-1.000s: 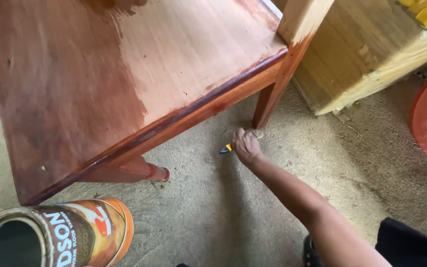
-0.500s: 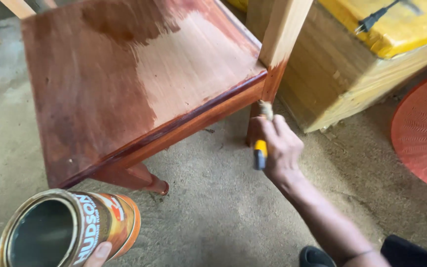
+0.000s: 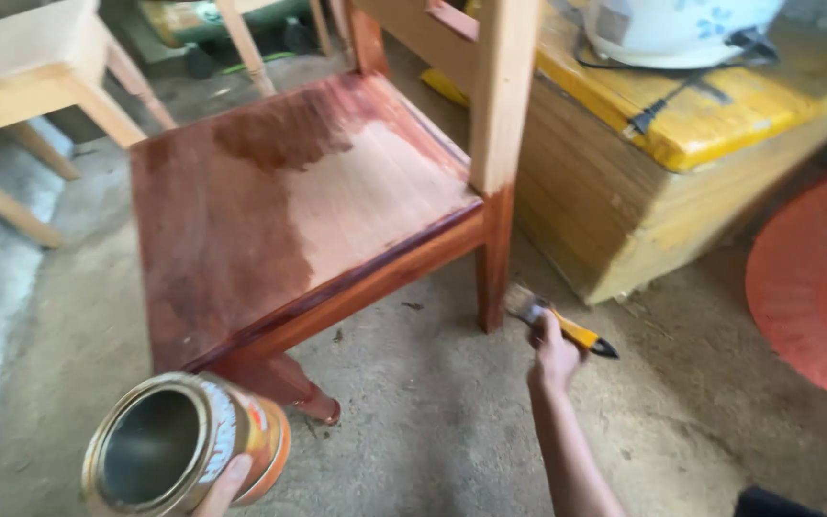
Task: Staining a wooden chair using a paintbrush and wood stain.
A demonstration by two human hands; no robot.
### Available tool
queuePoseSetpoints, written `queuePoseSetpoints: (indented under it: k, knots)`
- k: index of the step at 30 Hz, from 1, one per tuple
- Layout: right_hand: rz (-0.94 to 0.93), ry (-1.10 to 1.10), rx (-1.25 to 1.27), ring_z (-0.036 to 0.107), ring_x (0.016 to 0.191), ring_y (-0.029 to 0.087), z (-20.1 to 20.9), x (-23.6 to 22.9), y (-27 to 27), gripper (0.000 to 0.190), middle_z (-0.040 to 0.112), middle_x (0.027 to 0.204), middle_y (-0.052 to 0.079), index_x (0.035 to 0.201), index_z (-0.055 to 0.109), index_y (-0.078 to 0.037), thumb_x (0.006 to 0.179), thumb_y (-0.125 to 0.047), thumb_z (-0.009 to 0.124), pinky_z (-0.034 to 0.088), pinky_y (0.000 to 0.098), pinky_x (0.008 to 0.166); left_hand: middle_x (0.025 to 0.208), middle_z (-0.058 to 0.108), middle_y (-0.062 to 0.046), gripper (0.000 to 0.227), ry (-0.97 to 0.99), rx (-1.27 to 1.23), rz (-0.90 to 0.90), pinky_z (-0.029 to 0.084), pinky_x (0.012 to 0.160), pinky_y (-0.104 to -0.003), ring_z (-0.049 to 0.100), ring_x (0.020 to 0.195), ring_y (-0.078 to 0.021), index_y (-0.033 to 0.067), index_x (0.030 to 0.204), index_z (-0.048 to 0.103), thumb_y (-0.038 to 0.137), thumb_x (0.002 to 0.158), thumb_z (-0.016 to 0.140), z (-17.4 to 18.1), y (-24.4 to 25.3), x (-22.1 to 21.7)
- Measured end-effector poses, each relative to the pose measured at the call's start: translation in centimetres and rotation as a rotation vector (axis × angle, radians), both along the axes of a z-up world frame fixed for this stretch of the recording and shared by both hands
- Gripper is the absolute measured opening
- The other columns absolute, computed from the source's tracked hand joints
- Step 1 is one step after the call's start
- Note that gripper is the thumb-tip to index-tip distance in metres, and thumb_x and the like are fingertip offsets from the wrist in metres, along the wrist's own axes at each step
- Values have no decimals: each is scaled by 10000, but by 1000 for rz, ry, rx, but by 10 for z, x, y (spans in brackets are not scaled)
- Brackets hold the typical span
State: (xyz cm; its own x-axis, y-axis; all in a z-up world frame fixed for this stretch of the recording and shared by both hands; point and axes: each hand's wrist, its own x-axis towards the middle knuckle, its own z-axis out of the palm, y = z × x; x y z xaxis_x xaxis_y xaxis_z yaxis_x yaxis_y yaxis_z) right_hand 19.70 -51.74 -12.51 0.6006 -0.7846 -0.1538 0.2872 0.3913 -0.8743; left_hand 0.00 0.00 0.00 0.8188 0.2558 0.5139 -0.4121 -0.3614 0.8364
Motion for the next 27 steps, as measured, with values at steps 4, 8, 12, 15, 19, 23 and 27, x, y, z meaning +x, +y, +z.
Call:
queuePoseSetpoints:
  k: [4,8,12,15,19,23,27]
  knots:
    - [82,-249,-344,612,702,112,128,-40,24,135,671,853,59,1058,654,14,971,-56,731,514,263,665,1230,713,-123,770,-36,-17,120,573,1003,-353,713,1099,-196,-23,1311,579,10,599,868,132,-109,9]
    - [486,-429,-584,656,885,104,293,-54,57,193,709,1014,53,1152,687,4,974,-60,728,545,239,814,1385,578,-177,996,-191,-189,324,552,1089,-410,633,1251,-238,-41,1425,362,48,602,916,145,-130,7]
    - [765,-439,-1491,743,938,160,411,-43,108,244,751,1065,67,1137,733,-67,903,-120,777,600,289,819,1441,502,-192,1121,-151,-125,587,512,1165,-467,594,1319,-276,-36,1475,286,146,619,987,174,-125,3]
    - [925,-595,-1658,746,886,182,422,-9,143,232,755,1055,79,1122,730,-59,904,-120,778,603,311,761,1458,499,-197,1166,-141,-13,739,473,1193,-476,577,1349,-302,-35,1507,306,205,627,1032,195,-121,5]
    - [1089,-674,-1982,727,898,235,422,10,150,258,768,1033,91,1161,773,-76,907,-65,734,588,363,792,1478,528,-185,1145,-261,19,749,474,1202,-454,579,1375,-306,-17,1527,348,231,655,1046,204,-114,17]
    - [1382,-471,-1835,754,907,165,435,39,127,227,798,1035,52,1100,776,-92,889,-177,774,617,314,824,1453,560,-168,1115,-309,4,735,478,1194,-436,597,1348,-291,-6,1528,366,238,674,1040,205,-109,22]
    - [1741,-367,-1236,731,971,124,420,85,125,264,781,1025,65,1129,728,-18,933,-194,719,608,304,890,1436,571,-136,978,-402,-149,624,490,1208,-414,611,1330,-252,16,1489,394,212,753,1007,200,-110,40]
